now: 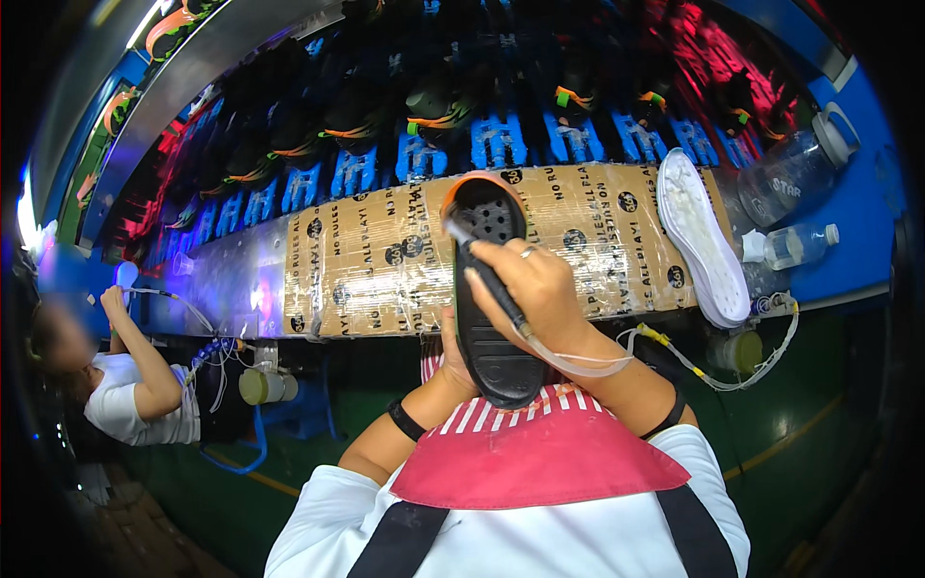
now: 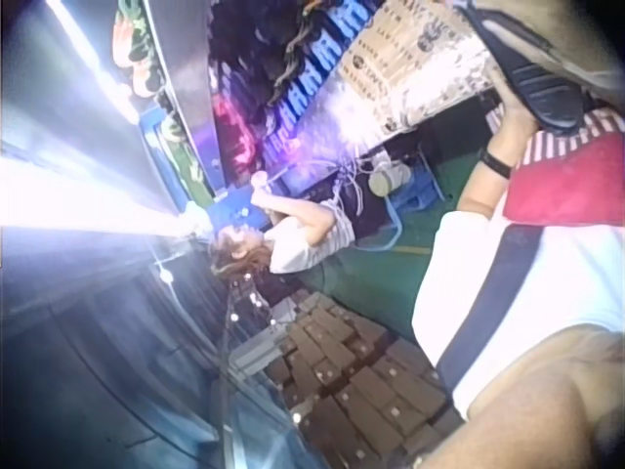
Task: Applying adhesive to the edges and surfaces of shoe soles using a brush.
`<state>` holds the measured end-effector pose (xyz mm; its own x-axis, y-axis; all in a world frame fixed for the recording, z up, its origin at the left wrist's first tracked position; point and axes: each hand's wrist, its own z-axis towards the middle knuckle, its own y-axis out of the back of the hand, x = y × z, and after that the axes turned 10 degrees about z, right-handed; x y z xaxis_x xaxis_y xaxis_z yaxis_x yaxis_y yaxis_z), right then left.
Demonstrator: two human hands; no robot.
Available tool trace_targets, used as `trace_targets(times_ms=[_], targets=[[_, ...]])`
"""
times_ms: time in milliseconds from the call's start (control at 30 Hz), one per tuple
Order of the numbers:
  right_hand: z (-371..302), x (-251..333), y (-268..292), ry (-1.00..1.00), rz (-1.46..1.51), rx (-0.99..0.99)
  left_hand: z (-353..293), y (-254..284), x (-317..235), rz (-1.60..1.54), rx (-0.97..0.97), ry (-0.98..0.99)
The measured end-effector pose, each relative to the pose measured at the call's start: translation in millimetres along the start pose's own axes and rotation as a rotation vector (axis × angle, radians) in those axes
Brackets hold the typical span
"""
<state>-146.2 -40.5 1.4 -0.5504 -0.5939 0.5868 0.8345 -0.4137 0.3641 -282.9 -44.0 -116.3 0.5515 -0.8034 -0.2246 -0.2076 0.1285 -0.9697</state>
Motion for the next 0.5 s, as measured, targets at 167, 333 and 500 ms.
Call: trace_targets(times_ms=[167, 333, 500], targets=[[1, 10, 7, -0.032, 0.280, -0.043, -3, 2, -5, 0.058, -0.029, -0.047], [-2, 1, 8, -0.188, 0.196, -0.226, -3, 2, -5, 0.211, 0.106, -0.063], [-1, 4, 6, -0.028, 0.058, 0.138, -2, 6, -2, -0.210, 0.020, 0.008]])
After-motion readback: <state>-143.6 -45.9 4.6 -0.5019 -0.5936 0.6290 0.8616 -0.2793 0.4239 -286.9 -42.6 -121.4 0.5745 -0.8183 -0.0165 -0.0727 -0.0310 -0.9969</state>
